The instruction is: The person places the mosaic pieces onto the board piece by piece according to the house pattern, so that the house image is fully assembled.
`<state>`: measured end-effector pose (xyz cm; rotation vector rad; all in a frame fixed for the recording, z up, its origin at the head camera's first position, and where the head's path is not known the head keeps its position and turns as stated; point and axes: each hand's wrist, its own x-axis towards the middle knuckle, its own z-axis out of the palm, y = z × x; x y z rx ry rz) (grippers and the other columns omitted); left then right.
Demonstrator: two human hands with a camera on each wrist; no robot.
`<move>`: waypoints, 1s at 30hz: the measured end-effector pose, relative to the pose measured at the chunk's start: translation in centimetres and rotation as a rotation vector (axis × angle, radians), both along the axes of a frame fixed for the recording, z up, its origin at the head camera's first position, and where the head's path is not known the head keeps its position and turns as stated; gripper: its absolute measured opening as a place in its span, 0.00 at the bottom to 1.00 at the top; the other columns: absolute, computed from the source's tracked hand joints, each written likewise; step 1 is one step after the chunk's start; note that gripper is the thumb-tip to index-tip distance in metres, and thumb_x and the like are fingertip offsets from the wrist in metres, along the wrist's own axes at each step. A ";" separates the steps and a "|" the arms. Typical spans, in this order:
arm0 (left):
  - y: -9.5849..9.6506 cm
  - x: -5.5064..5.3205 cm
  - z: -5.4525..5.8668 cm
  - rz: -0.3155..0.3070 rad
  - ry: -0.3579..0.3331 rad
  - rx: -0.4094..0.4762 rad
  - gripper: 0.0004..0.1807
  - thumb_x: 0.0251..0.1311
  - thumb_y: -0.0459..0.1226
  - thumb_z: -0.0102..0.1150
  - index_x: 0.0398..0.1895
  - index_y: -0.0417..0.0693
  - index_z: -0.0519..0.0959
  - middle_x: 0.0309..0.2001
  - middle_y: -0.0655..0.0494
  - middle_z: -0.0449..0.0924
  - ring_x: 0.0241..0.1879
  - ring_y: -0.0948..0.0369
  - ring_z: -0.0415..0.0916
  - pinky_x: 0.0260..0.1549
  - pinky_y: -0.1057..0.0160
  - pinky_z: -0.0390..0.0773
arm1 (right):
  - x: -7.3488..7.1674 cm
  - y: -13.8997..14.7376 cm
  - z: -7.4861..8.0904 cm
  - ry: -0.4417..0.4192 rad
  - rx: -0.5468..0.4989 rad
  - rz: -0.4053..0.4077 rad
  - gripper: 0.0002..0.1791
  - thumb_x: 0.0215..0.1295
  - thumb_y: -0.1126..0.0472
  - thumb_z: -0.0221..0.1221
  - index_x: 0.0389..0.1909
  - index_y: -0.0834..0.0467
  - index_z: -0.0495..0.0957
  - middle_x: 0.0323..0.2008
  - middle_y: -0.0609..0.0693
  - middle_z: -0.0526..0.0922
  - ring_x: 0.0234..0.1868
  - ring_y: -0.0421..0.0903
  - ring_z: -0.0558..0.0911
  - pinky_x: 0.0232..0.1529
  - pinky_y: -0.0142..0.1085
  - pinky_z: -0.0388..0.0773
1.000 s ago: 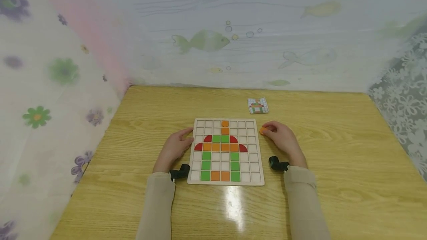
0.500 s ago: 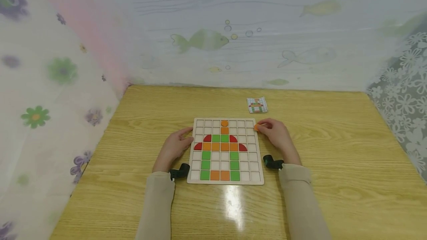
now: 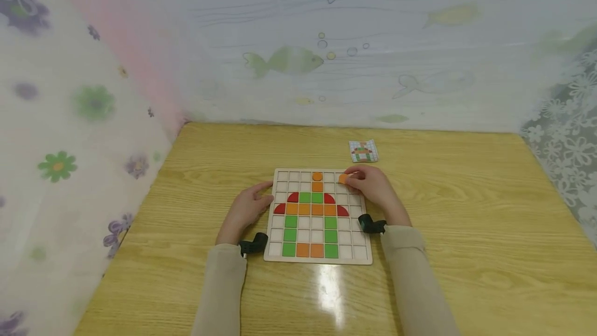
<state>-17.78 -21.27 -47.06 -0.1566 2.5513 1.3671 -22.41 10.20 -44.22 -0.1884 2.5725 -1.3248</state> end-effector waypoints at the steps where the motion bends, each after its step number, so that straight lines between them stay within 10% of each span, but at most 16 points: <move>1: 0.1 0.0 0.0 0.002 -0.002 0.005 0.23 0.58 0.48 0.54 0.59 0.66 0.68 0.19 0.54 0.74 0.11 0.64 0.61 0.11 0.66 0.62 | -0.1 -0.1 0.1 -0.004 0.011 0.000 0.13 0.60 0.54 0.57 0.44 0.54 0.76 0.34 0.51 0.80 0.31 0.46 0.78 0.36 0.38 0.72; 30: 0.0 0.1 0.1 -0.050 0.006 -0.033 0.24 0.61 0.48 0.50 0.62 0.64 0.65 0.44 0.57 0.78 0.34 0.59 0.73 0.35 0.59 0.72 | -2.7 -3.6 1.0 0.023 0.253 0.077 0.09 0.60 0.57 0.54 0.38 0.55 0.78 0.35 0.50 0.79 0.34 0.47 0.75 0.37 0.40 0.71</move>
